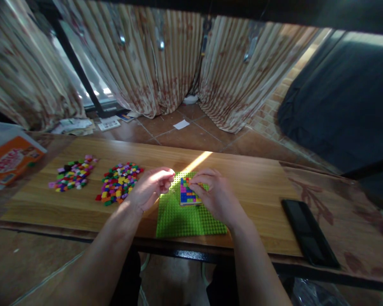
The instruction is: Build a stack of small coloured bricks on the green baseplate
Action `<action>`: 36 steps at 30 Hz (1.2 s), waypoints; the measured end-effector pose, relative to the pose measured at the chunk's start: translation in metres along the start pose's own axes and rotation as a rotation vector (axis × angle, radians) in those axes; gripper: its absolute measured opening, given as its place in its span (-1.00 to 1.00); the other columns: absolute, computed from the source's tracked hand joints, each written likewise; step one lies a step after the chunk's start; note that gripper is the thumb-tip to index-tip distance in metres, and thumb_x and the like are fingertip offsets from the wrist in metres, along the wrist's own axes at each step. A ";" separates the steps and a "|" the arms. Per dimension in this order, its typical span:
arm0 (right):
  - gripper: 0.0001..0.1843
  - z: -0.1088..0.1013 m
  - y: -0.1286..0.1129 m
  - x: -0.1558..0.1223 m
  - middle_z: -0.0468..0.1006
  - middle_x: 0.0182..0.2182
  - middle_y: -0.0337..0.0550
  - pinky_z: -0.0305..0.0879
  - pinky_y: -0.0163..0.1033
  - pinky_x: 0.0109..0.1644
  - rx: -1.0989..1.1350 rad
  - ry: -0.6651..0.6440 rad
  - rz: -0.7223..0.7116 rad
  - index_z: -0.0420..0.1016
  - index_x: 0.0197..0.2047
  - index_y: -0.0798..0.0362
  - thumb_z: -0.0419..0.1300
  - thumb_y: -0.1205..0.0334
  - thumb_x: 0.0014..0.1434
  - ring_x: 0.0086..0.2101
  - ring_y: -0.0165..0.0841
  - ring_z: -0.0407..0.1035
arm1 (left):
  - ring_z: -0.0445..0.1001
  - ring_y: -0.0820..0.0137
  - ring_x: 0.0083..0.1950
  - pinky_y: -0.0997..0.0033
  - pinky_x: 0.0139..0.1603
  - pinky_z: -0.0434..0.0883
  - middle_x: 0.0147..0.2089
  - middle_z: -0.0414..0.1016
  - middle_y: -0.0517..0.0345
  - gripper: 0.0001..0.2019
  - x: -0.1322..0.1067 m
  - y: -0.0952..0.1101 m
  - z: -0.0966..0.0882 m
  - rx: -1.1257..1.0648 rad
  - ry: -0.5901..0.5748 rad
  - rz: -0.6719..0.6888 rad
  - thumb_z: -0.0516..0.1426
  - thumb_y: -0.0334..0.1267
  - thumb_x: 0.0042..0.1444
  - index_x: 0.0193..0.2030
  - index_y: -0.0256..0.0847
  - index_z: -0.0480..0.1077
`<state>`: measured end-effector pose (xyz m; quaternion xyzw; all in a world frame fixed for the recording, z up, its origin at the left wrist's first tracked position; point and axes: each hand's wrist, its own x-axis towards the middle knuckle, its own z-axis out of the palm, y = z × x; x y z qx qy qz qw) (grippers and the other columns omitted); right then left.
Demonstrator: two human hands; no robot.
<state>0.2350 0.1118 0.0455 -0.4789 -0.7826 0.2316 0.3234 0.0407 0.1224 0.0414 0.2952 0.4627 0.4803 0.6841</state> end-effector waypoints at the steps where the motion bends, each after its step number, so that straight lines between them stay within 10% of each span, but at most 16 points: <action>1: -0.88 0.001 -0.001 0.000 0.58 -0.25 -0.14 0.39 -0.08 -0.07 -0.020 -0.008 -0.001 0.62 -0.30 -0.04 0.22 0.22 0.20 -0.21 -0.28 0.45 | 0.25 0.64 -0.60 0.63 -0.60 0.12 -0.52 0.38 0.23 -0.95 0.000 0.000 0.001 -0.012 0.006 -0.010 0.14 -0.44 0.00 -0.44 -0.33 0.42; 21: -0.88 0.015 -0.008 0.004 0.54 -0.37 -0.16 0.33 -0.09 -0.11 -0.194 0.053 0.051 0.55 -0.44 0.00 0.21 0.35 0.08 -0.25 -0.26 0.41 | 0.25 0.66 -0.62 0.65 -0.61 0.10 -0.53 0.39 0.21 -0.92 -0.001 -0.003 0.002 -0.006 0.001 -0.015 0.13 -0.49 0.02 -0.42 -0.34 0.45; 36: -0.74 0.015 0.013 0.003 0.59 -0.19 -0.01 0.38 0.04 -0.07 0.005 0.128 0.232 0.56 -0.18 0.06 0.26 0.10 0.10 -0.18 -0.18 0.46 | 0.27 0.66 -0.61 0.64 -0.60 0.12 -0.52 0.42 0.22 -0.94 0.000 -0.004 0.002 0.021 0.025 -0.014 0.15 -0.46 0.03 -0.40 -0.32 0.45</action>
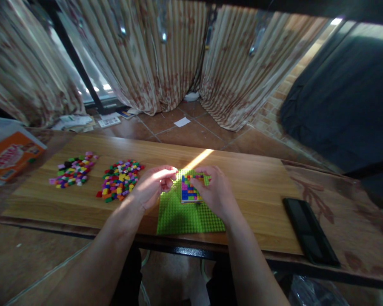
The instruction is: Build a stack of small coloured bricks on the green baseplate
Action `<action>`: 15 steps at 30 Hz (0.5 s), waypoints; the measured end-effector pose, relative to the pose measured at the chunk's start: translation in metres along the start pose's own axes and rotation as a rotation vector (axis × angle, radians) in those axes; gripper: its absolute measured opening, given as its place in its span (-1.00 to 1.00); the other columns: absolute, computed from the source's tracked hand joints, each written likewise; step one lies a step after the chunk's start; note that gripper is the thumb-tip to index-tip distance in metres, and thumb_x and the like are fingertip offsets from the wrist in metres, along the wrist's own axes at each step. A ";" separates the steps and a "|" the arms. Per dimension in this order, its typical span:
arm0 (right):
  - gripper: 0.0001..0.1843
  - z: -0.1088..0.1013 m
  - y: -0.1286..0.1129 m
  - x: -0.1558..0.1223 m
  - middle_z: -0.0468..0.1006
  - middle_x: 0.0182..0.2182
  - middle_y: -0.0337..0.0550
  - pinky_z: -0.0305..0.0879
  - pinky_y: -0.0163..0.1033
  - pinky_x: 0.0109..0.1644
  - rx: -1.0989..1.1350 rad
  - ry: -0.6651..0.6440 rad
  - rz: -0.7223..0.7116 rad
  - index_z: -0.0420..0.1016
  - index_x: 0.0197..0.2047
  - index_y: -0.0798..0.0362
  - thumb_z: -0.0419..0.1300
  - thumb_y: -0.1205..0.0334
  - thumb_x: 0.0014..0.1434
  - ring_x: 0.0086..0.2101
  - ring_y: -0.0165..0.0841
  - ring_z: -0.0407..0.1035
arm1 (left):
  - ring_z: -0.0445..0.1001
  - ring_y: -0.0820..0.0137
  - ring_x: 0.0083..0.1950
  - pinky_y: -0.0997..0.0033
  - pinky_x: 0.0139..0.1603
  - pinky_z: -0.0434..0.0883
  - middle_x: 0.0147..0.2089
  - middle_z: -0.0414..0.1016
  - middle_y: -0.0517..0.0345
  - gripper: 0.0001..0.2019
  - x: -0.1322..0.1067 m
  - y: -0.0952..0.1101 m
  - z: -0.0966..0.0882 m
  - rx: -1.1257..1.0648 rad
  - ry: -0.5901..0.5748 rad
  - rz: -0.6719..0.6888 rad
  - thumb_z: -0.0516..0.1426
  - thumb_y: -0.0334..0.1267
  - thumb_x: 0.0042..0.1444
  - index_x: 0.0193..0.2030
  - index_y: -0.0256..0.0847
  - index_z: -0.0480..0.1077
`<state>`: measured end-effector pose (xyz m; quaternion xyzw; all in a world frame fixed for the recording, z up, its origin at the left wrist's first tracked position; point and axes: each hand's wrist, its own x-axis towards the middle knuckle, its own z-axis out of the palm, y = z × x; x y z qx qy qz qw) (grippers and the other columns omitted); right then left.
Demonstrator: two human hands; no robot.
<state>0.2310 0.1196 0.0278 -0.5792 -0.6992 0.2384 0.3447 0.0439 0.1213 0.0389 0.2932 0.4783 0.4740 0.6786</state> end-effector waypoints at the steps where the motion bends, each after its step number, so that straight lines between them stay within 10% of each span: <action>1: -0.72 0.001 0.002 0.000 0.59 -0.18 0.00 0.38 0.04 -0.06 0.003 -0.012 0.011 0.56 -0.16 0.06 0.27 0.11 0.08 -0.17 -0.17 0.46 | 0.27 0.66 -0.60 0.64 -0.60 0.13 -0.52 0.42 0.22 -0.95 0.000 0.000 0.000 0.004 -0.002 0.005 0.15 -0.46 0.03 -0.40 -0.32 0.45; 15: -0.75 0.007 0.009 0.002 0.63 -0.30 -0.08 0.47 -0.08 -0.22 0.194 -0.046 0.134 0.60 -0.25 0.06 0.33 0.15 -0.02 -0.32 -0.26 0.51 | 0.28 0.65 -0.61 0.64 -0.61 0.12 -0.51 0.42 0.20 -0.94 -0.001 -0.001 -0.001 0.028 0.008 0.018 0.16 -0.47 0.01 -0.39 -0.33 0.46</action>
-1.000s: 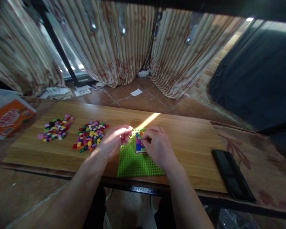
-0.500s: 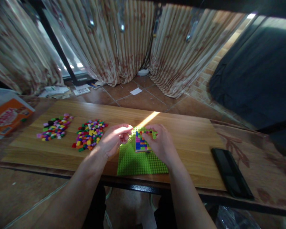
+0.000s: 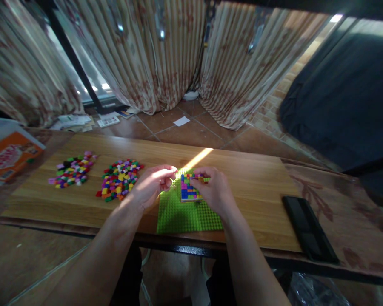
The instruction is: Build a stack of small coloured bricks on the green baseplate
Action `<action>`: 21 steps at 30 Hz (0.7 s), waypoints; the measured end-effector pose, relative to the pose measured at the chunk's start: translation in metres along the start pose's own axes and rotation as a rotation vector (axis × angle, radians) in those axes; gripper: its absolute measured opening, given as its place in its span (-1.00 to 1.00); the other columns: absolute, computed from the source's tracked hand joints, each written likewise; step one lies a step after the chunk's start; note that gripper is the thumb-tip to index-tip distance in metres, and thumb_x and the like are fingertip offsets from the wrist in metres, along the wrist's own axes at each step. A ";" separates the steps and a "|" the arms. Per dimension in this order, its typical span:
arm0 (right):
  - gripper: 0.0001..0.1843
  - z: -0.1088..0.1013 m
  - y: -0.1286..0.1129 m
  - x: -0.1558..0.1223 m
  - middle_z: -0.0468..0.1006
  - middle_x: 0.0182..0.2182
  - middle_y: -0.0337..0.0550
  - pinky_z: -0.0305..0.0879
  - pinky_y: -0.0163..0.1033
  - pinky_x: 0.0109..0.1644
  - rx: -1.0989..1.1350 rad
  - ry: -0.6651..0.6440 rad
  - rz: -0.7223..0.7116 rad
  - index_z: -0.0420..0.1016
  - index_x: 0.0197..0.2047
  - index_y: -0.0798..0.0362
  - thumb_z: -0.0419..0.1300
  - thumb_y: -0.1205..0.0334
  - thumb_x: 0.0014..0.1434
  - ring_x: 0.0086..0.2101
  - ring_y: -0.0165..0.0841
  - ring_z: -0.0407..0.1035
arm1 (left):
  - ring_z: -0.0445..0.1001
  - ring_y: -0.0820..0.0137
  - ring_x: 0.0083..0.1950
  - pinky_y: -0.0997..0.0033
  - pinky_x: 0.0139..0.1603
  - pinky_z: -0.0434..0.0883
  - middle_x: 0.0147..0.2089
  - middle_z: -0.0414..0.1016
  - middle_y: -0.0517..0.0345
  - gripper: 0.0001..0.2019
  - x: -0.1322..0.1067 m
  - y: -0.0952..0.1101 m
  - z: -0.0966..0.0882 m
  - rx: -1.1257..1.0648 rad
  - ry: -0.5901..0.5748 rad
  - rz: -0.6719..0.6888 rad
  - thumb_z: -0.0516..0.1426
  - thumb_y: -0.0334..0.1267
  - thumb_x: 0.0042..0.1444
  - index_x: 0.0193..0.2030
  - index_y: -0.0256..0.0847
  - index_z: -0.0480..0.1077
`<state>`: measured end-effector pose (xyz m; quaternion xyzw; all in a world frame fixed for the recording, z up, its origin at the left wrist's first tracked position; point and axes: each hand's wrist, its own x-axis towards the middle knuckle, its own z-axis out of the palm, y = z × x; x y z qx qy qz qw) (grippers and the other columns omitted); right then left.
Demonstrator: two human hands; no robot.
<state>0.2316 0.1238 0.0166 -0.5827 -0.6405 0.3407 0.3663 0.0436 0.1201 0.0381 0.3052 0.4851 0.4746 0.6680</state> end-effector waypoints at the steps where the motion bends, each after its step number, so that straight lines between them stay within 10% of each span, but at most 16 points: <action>1: -0.76 0.000 0.001 0.000 0.63 -0.31 -0.08 0.47 -0.08 -0.22 0.001 0.004 0.006 0.60 -0.25 0.06 0.33 0.15 -0.02 -0.32 -0.26 0.51 | 0.28 0.66 -0.61 0.64 -0.61 0.12 -0.50 0.42 0.20 -0.94 0.000 0.000 0.000 0.001 -0.003 -0.002 0.16 -0.47 0.01 -0.40 -0.33 0.46; 14: -0.75 -0.002 -0.005 -0.001 0.64 -0.30 -0.08 0.47 -0.09 -0.21 0.078 -0.016 0.006 0.61 -0.23 0.06 0.28 0.11 0.04 -0.33 -0.28 0.51 | 0.28 0.66 -0.57 0.64 -0.58 0.11 -0.45 0.43 0.20 -0.92 0.003 -0.005 -0.005 0.031 -0.148 0.038 0.19 -0.36 0.06 -0.31 -0.32 0.48; 21: -0.83 -0.001 -0.033 -0.009 0.56 -0.12 -0.14 0.39 -0.06 0.04 0.051 0.032 -0.312 0.61 -0.18 -0.10 0.24 0.19 0.15 -0.08 -0.27 0.45 | 0.25 0.61 -0.52 0.59 -0.52 0.14 -0.44 0.38 0.24 -0.86 0.002 -0.005 -0.006 0.006 -0.346 0.037 0.21 -0.23 0.08 -0.35 -0.28 0.45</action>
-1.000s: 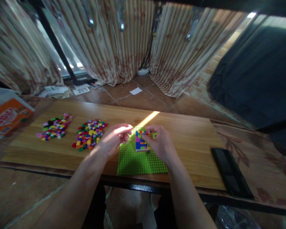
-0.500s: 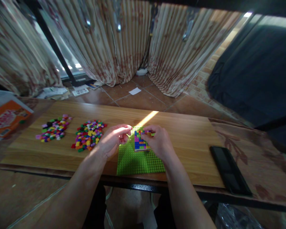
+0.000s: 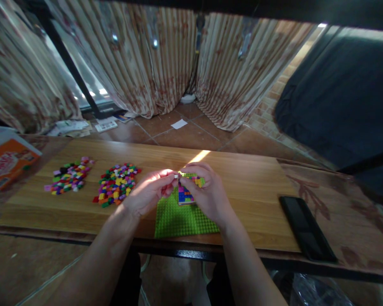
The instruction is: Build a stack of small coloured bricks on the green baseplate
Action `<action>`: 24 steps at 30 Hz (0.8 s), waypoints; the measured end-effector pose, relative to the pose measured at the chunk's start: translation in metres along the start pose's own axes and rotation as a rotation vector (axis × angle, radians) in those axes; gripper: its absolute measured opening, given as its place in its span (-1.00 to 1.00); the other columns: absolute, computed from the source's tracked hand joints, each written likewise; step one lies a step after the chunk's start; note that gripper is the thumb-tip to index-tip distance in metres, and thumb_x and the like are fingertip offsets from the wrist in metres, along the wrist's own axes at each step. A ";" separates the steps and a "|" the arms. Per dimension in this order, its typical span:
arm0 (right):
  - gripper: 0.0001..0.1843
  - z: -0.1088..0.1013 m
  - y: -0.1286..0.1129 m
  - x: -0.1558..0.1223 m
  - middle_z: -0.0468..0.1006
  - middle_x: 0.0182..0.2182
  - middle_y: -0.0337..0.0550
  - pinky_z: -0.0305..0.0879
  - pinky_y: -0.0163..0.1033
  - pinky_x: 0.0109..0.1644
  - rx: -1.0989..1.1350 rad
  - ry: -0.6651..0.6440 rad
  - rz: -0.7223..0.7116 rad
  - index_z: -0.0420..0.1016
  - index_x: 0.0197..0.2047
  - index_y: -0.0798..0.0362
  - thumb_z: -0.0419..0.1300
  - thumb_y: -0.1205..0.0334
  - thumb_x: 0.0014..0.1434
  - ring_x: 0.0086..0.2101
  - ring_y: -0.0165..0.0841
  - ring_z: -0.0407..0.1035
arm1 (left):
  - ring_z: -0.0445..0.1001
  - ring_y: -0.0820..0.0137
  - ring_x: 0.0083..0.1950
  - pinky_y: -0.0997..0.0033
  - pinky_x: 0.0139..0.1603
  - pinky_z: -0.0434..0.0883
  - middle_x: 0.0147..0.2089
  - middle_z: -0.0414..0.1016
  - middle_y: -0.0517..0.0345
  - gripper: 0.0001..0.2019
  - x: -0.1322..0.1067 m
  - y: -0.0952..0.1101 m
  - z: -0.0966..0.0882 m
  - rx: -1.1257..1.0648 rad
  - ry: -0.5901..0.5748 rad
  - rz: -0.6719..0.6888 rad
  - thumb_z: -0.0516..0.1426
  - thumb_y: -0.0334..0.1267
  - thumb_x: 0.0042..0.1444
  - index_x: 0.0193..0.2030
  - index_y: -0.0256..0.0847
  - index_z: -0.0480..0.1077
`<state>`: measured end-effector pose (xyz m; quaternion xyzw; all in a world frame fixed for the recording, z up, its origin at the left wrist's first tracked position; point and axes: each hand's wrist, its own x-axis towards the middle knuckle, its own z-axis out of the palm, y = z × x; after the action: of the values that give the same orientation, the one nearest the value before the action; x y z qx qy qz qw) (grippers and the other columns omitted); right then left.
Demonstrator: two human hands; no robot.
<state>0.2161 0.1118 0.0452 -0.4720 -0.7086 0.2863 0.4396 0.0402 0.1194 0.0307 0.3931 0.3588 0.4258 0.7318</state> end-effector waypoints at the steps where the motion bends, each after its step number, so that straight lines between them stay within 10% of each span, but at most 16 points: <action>1: -0.83 0.001 -0.003 0.000 0.54 -0.11 -0.15 0.38 -0.05 0.07 -0.021 -0.002 -0.022 0.62 -0.18 -0.12 0.24 0.20 0.15 -0.07 -0.27 0.44 | 0.23 0.61 -0.52 0.58 -0.51 0.14 -0.45 0.36 0.24 -0.85 -0.001 0.001 0.000 -0.007 -0.012 0.003 0.20 -0.22 0.08 -0.38 -0.27 0.44; 18: -0.93 0.004 -0.005 -0.003 0.58 -0.22 -0.19 0.42 -0.12 -0.04 -0.013 0.046 -0.074 0.61 -0.31 -0.08 0.27 0.25 0.14 -0.18 -0.31 0.48 | 0.14 0.58 -0.55 0.52 -0.53 0.05 -0.54 0.23 0.29 -0.75 -0.002 0.003 0.002 0.120 -0.082 0.010 0.17 -0.16 0.09 -0.50 -0.24 0.31; 24: -0.95 -0.019 0.008 -0.003 0.57 -0.20 -0.19 0.41 -0.09 -0.03 -0.049 -0.047 -0.070 0.61 -0.33 -0.08 0.30 0.20 0.14 -0.16 -0.29 0.47 | 0.16 0.57 -0.56 0.52 -0.53 0.07 -0.56 0.24 0.29 -0.77 0.002 0.000 0.000 0.365 0.170 0.076 0.14 -0.16 0.09 -0.50 -0.25 0.35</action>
<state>0.2368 0.1119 0.0462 -0.4506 -0.7416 0.2645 0.4208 0.0404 0.1212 0.0305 0.4949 0.4754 0.4129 0.5988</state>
